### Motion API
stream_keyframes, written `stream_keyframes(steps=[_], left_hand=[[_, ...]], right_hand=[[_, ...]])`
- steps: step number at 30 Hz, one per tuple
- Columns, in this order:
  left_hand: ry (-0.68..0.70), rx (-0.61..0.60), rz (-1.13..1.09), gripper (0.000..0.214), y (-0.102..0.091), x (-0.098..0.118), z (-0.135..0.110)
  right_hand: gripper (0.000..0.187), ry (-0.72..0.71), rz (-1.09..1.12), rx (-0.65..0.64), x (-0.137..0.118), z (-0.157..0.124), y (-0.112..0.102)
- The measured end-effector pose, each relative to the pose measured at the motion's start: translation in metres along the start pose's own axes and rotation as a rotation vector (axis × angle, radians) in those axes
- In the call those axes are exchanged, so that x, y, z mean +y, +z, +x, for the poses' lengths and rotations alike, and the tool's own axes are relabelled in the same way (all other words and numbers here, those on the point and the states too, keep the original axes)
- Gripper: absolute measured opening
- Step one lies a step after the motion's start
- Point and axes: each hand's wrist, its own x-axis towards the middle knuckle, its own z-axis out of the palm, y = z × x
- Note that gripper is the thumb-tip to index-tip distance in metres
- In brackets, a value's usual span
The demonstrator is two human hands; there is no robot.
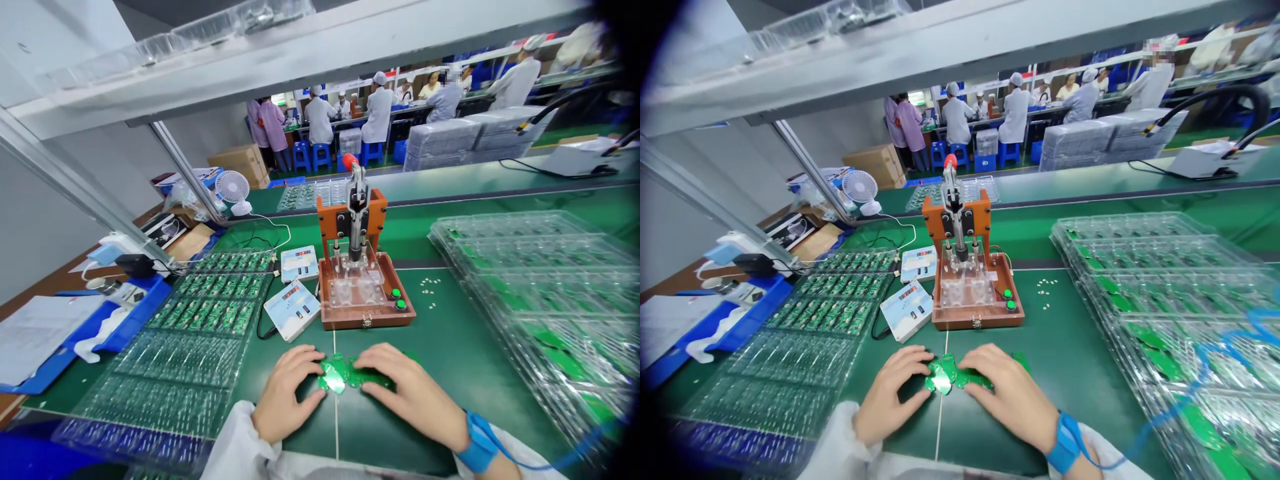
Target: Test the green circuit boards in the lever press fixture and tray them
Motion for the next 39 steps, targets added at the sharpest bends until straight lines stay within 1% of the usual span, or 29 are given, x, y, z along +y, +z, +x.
stream_keyframes(steps=[1, 3, 5, 7, 10, 14, 17, 20, 24, 26, 27, 29, 30, 32, 34, 36, 37, 39], left_hand=[[-0.011, -0.037, -0.008, 0.017, -0.002, -0.002, 0.002], [-0.021, -0.107, -0.013, 0.021, -0.006, -0.005, 0.006], [-0.018, -0.153, -0.015, 0.024, -0.007, -0.006, 0.009], [-0.016, -0.169, -0.025, 0.024, -0.007, -0.007, 0.011], [-0.022, -0.162, -0.041, 0.023, -0.004, -0.010, 0.011], [-0.045, -0.144, -0.059, 0.026, 0.000, -0.014, 0.009], [-0.047, -0.138, -0.079, 0.027, 0.001, -0.016, 0.009], [-0.051, -0.136, -0.093, 0.028, 0.001, -0.017, 0.010], [-0.085, -0.169, -0.086, 0.029, -0.001, -0.016, 0.012], [-0.102, -0.192, -0.094, 0.028, -0.004, -0.015, 0.010], [-0.114, -0.196, -0.106, 0.028, -0.007, -0.014, 0.009], [-0.144, -0.184, -0.152, 0.029, -0.015, -0.011, 0.010], [-0.154, -0.166, -0.185, 0.029, -0.019, -0.009, 0.013], [-0.139, -0.100, -0.248, 0.024, -0.028, -0.003, 0.027], [-0.079, 0.008, -0.266, 0.016, -0.033, 0.002, 0.053], [-0.010, 0.126, -0.213, 0.014, -0.032, 0.004, 0.084], [0.024, 0.172, -0.178, 0.016, -0.030, 0.004, 0.100], [0.073, 0.215, -0.124, 0.021, -0.023, 0.001, 0.126]], right_hand=[[0.025, -0.032, -0.014, -0.104, -0.006, 0.008, 0.001], [0.034, -0.056, -0.058, -0.243, -0.014, 0.024, 0.004], [0.040, -0.051, -0.090, -0.320, -0.015, 0.036, 0.007], [0.045, -0.054, -0.091, -0.354, -0.012, 0.043, 0.011], [0.047, -0.067, -0.069, -0.357, -0.006, 0.048, 0.017], [0.042, -0.102, -0.046, -0.331, -0.003, 0.052, 0.022], [0.039, -0.128, -0.053, -0.343, -0.003, 0.054, 0.023], [0.042, -0.158, -0.055, -0.338, 0.000, 0.054, 0.026], [0.041, -0.188, -0.060, -0.342, 0.001, 0.052, 0.030], [0.042, -0.193, -0.055, -0.337, -0.002, 0.047, 0.024], [0.043, -0.197, -0.041, -0.326, -0.005, 0.044, 0.018], [0.041, -0.194, -0.006, -0.278, -0.010, 0.036, 0.000], [0.038, -0.190, 0.000, -0.239, -0.011, 0.033, -0.013], [0.029, -0.186, -0.038, -0.111, -0.008, 0.030, -0.038], [0.023, -0.190, -0.126, 0.062, 0.002, 0.034, -0.061], [0.021, -0.191, -0.229, 0.214, 0.015, 0.045, -0.077], [0.021, -0.190, -0.277, 0.260, 0.022, 0.052, -0.081], [0.021, -0.197, -0.348, 0.293, 0.031, 0.065, -0.085]])
